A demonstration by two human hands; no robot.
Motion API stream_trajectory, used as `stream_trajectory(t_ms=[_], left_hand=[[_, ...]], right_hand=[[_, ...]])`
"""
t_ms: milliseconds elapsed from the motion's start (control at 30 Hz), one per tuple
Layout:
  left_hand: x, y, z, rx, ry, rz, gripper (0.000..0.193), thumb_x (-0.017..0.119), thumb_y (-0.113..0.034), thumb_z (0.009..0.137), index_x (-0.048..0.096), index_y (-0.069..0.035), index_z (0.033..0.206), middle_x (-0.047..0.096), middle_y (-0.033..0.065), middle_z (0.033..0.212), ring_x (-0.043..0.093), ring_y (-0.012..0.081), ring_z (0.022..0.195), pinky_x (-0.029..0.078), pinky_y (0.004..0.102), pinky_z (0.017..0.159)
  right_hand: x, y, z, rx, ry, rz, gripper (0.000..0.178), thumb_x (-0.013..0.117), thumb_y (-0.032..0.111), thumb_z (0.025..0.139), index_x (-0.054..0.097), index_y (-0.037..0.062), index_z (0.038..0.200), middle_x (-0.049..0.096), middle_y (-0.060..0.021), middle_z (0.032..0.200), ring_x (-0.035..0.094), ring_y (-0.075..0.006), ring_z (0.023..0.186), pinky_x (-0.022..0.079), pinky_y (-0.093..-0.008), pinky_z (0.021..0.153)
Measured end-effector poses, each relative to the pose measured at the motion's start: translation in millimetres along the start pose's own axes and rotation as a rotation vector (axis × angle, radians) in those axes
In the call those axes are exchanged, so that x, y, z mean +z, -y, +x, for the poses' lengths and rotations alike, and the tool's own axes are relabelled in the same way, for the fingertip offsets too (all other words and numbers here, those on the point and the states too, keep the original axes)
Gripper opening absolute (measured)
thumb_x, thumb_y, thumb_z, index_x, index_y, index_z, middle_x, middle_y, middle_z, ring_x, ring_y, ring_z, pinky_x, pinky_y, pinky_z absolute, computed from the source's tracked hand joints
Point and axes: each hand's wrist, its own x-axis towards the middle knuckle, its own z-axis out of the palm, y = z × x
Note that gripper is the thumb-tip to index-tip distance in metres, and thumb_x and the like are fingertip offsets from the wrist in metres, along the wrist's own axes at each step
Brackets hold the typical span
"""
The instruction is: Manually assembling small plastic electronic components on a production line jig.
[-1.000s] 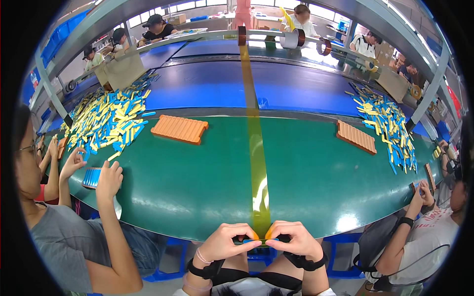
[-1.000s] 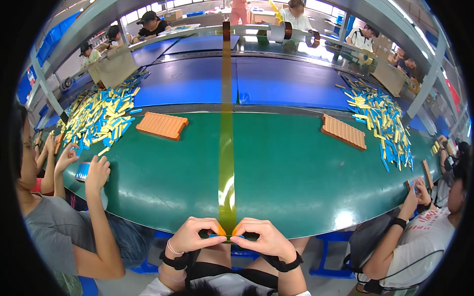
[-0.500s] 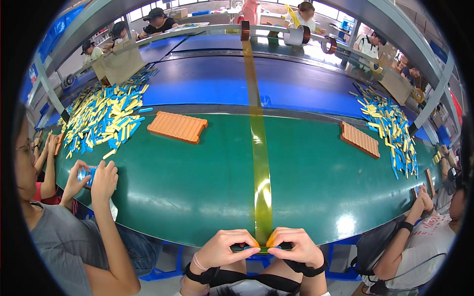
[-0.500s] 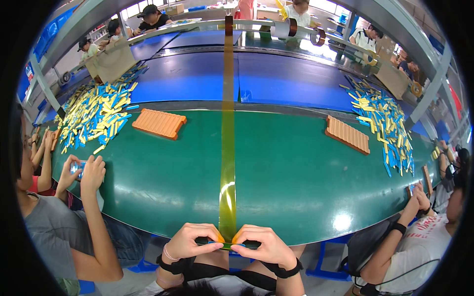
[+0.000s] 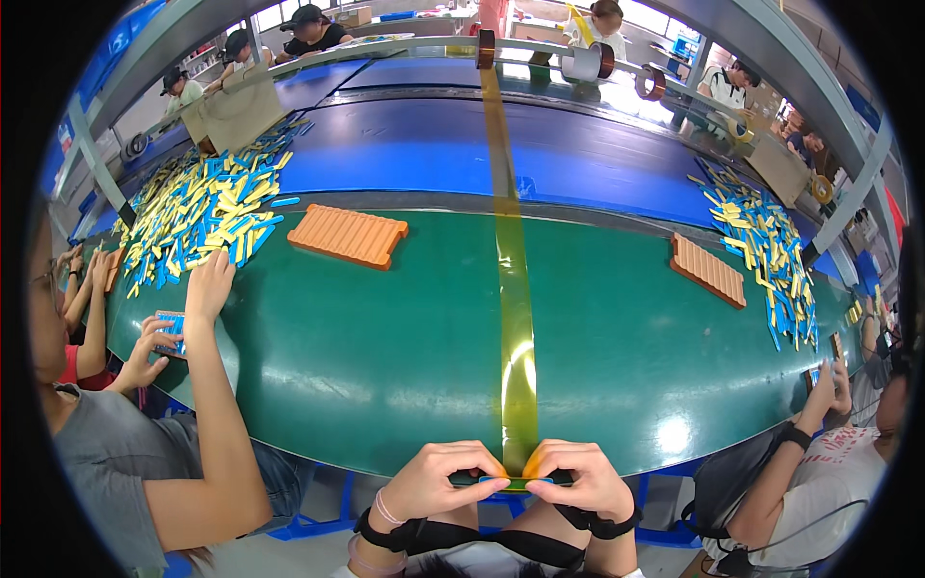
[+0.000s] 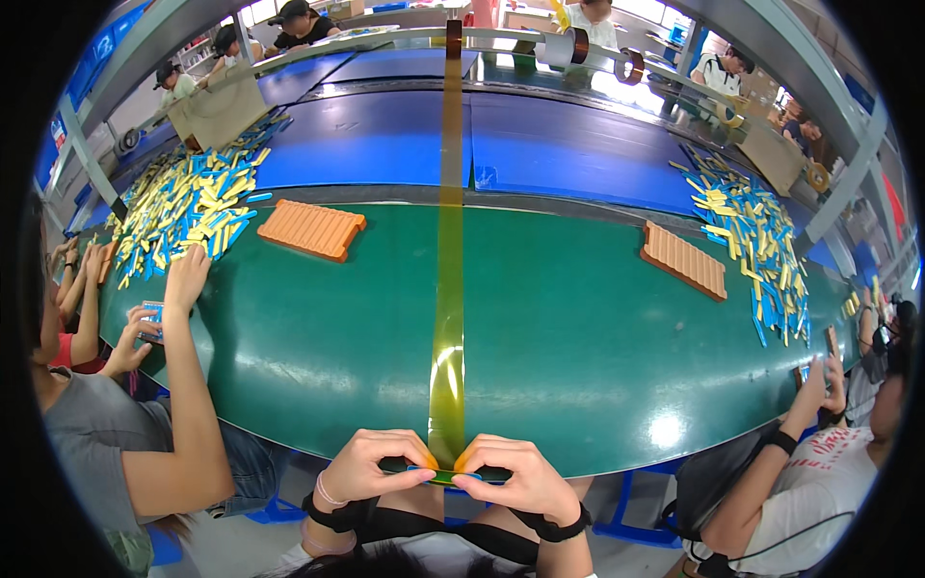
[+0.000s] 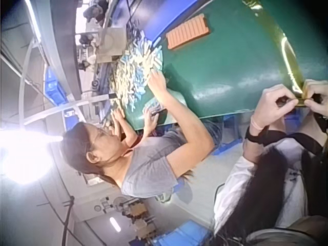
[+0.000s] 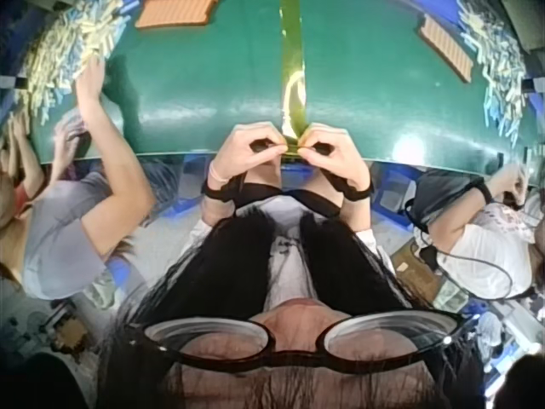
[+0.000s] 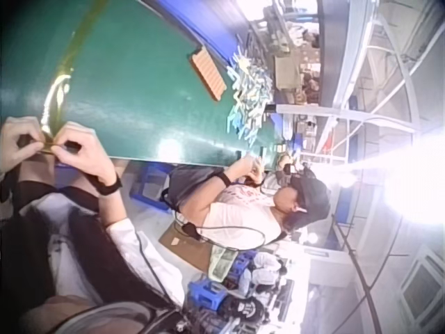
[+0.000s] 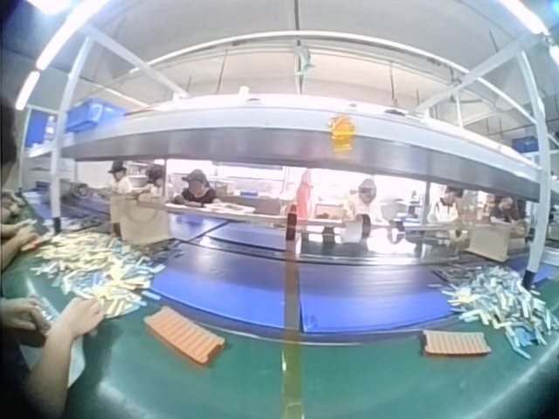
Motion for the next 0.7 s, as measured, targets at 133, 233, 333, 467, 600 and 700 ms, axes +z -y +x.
stream_trajectory(t_ms=[133,233,333,467,600,700], left_hand=[[-0.3,-2.3,0.4,0.002,-0.017,-0.006,0.009,0.064,-0.007,0.073,0.06,0.001,0.074,0.059,0.0069,0.071,0.056,0.0161,0.064,0.044,0.0258,0.057],[-1.5,-4.5,1.1,-0.035,-0.004,-0.001,0.008,0.066,-0.004,0.069,0.06,0.001,0.072,0.061,0.0095,0.072,0.057,0.0183,0.065,0.045,0.0254,0.059],[-0.3,-4.0,1.7,0.005,-0.008,0.005,0.011,0.067,-0.005,0.068,0.06,0.002,0.072,0.061,0.0094,0.072,0.057,0.0179,0.065,0.045,0.0254,0.058],[3.4,-5.2,2.2,0.003,-0.015,0.075,0.016,0.068,-0.013,0.07,0.059,0.0,0.073,0.058,0.0082,0.069,0.055,0.0184,0.062,0.044,0.0263,0.055],[7.7,-1.6,2.4,0.03,0.001,0.178,0.018,0.067,-0.015,0.07,0.058,0.0,0.071,0.057,0.0091,0.068,0.055,0.0214,0.06,0.044,0.0275,0.054],[6.8,-3.3,3.6,0.044,0.003,0.164,0.015,0.065,-0.014,0.07,0.058,0.0,0.071,0.057,0.009,0.068,0.054,0.0221,0.059,0.044,0.0283,0.054]], right_hand=[[0.0,1.0,0.9,0.002,0.004,-0.007,0.009,0.065,0.001,0.069,0.056,-0.002,0.068,0.057,-0.0083,0.069,0.053,-0.0185,0.064,0.042,-0.0269,0.06],[-0.8,1.3,0.9,-0.014,0.0,-0.008,0.01,0.065,0.001,0.069,0.055,-0.0019,0.068,0.057,-0.0083,0.069,0.053,-0.0186,0.064,0.042,-0.0268,0.06],[-0.8,1.2,0.9,-0.021,-0.003,-0.006,0.01,0.065,0.001,0.068,0.056,-0.0018,0.068,0.057,-0.0083,0.069,0.052,-0.0186,0.063,0.042,-0.0266,0.059],[0.5,0.3,1.3,-0.006,0.002,-0.024,0.01,0.065,0.001,0.068,0.056,-0.0018,0.069,0.057,-0.0083,0.068,0.052,-0.0186,0.063,0.042,-0.0269,0.059],[1.9,1.9,2.7,-0.003,-0.006,-0.046,0.011,0.066,-0.001,0.065,0.055,-0.0028,0.064,0.058,-0.0112,0.068,0.054,-0.0211,0.064,0.042,-0.0283,0.059],[1.5,1.7,2.5,-0.015,-0.013,-0.06,0.011,0.067,-0.001,0.065,0.056,-0.0029,0.065,0.058,-0.0111,0.068,0.054,-0.0212,0.064,0.042,-0.0283,0.058]])
